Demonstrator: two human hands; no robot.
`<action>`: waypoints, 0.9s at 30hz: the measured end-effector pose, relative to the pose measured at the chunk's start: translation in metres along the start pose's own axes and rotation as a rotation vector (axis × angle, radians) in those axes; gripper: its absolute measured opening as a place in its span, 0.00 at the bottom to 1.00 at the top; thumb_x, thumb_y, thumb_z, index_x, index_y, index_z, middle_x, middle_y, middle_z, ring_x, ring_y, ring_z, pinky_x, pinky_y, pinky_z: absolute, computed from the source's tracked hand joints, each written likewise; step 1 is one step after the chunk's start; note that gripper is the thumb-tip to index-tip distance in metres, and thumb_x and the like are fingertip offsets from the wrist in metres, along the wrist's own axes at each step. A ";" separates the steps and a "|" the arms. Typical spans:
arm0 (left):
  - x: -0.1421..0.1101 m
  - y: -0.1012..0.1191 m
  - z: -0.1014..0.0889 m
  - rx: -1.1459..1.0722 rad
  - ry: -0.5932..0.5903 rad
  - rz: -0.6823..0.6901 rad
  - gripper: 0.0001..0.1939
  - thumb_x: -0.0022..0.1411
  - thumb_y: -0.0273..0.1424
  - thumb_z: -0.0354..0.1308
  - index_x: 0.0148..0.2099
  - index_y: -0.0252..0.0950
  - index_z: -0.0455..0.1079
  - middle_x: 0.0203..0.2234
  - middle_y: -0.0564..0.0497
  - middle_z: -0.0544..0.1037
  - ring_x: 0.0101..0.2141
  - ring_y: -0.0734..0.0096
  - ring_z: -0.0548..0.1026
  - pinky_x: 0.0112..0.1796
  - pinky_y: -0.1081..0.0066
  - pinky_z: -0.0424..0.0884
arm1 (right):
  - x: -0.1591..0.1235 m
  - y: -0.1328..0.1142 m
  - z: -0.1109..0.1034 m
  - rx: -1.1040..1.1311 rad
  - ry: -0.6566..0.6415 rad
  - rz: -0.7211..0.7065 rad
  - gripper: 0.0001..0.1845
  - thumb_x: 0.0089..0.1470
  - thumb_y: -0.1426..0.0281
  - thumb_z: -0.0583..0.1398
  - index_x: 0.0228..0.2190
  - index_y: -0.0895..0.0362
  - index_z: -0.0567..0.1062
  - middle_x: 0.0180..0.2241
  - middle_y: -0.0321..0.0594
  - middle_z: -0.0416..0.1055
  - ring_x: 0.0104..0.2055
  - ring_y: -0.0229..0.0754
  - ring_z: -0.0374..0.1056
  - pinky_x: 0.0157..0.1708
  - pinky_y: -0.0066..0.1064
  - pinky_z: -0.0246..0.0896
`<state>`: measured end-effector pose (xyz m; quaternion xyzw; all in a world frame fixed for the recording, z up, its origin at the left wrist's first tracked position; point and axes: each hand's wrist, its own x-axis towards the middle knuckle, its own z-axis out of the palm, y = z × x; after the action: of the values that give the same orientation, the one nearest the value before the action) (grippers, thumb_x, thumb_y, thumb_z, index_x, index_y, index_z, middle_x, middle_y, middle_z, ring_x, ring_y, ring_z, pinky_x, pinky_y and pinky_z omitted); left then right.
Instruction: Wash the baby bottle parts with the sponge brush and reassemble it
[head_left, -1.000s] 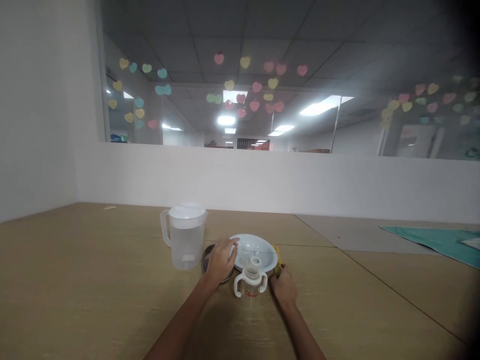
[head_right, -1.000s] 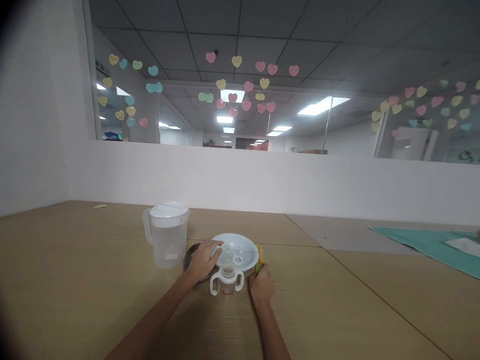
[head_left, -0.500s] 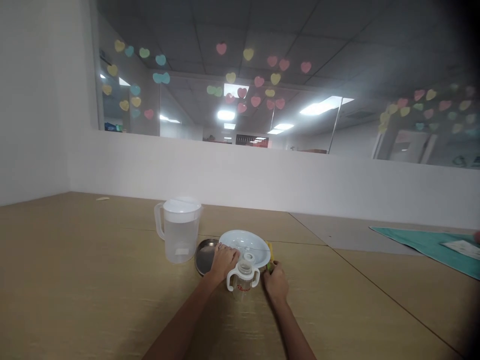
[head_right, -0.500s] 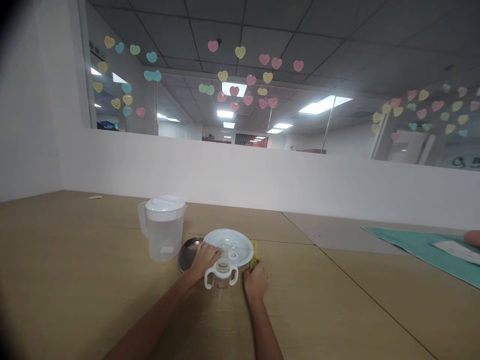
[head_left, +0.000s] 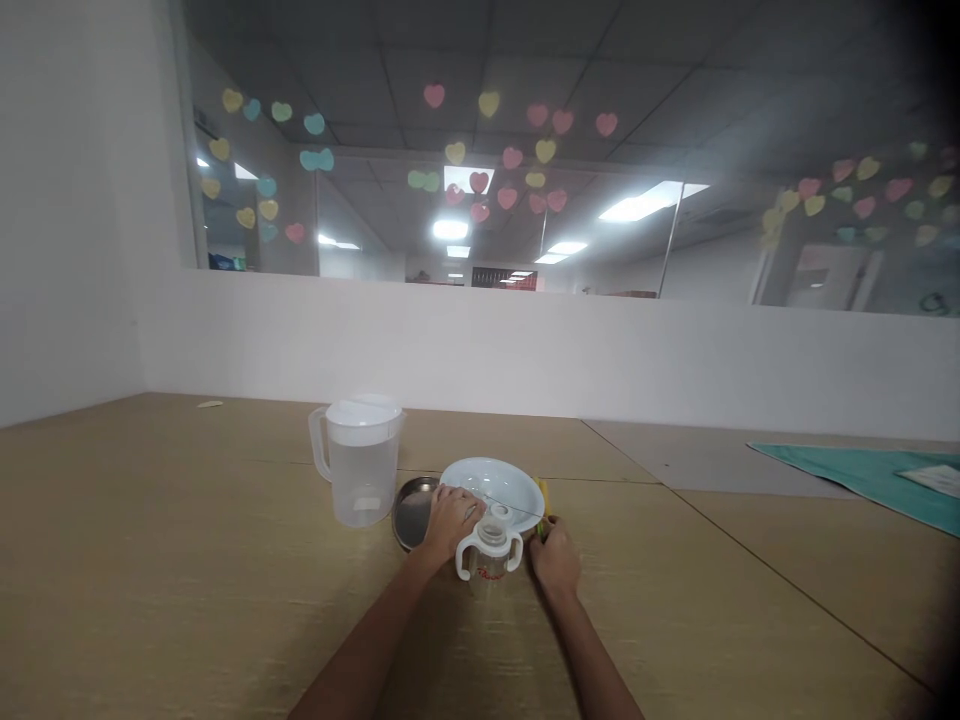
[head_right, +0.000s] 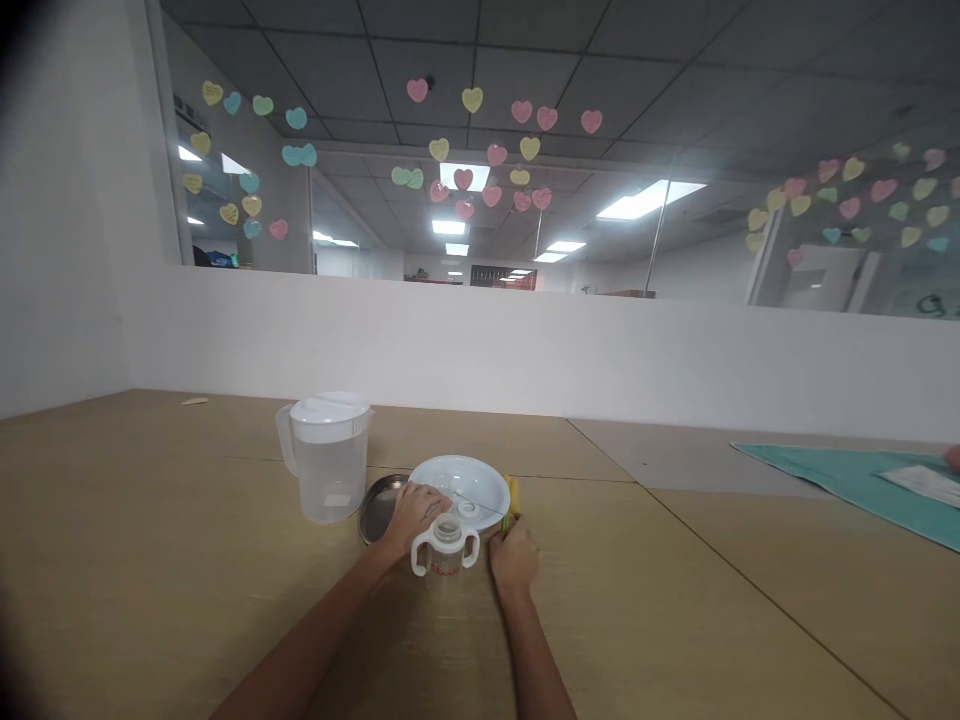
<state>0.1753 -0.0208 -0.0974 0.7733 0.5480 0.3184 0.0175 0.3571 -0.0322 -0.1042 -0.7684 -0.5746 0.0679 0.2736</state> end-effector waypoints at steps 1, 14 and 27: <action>0.000 0.000 0.000 -0.016 -0.002 0.009 0.20 0.65 0.39 0.40 0.40 0.42 0.74 0.40 0.51 0.76 0.44 0.65 0.67 0.53 0.60 0.51 | 0.000 0.000 0.000 0.000 0.000 -0.002 0.22 0.53 0.72 0.49 0.50 0.64 0.61 0.44 0.51 0.71 0.46 0.48 0.68 0.42 0.34 0.58; -0.006 0.007 -0.008 -0.078 0.041 0.017 0.18 0.64 0.36 0.43 0.37 0.41 0.76 0.37 0.49 0.79 0.46 0.61 0.69 0.56 0.56 0.49 | 0.001 0.001 0.003 0.034 0.025 -0.016 0.20 0.52 0.73 0.49 0.48 0.63 0.64 0.43 0.53 0.71 0.44 0.48 0.69 0.41 0.34 0.58; -0.003 0.000 -0.004 -0.569 0.419 -0.160 0.16 0.56 0.29 0.52 0.46 0.32 0.73 0.43 0.43 0.76 0.45 0.65 0.72 0.49 0.63 0.65 | 0.009 0.005 -0.002 0.217 0.057 0.112 0.24 0.52 0.69 0.49 0.50 0.63 0.68 0.42 0.51 0.73 0.44 0.49 0.69 0.37 0.31 0.60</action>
<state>0.1726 -0.0246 -0.0955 0.6101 0.4878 0.6075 0.1441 0.3655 -0.0261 -0.1034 -0.7667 -0.5119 0.1233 0.3672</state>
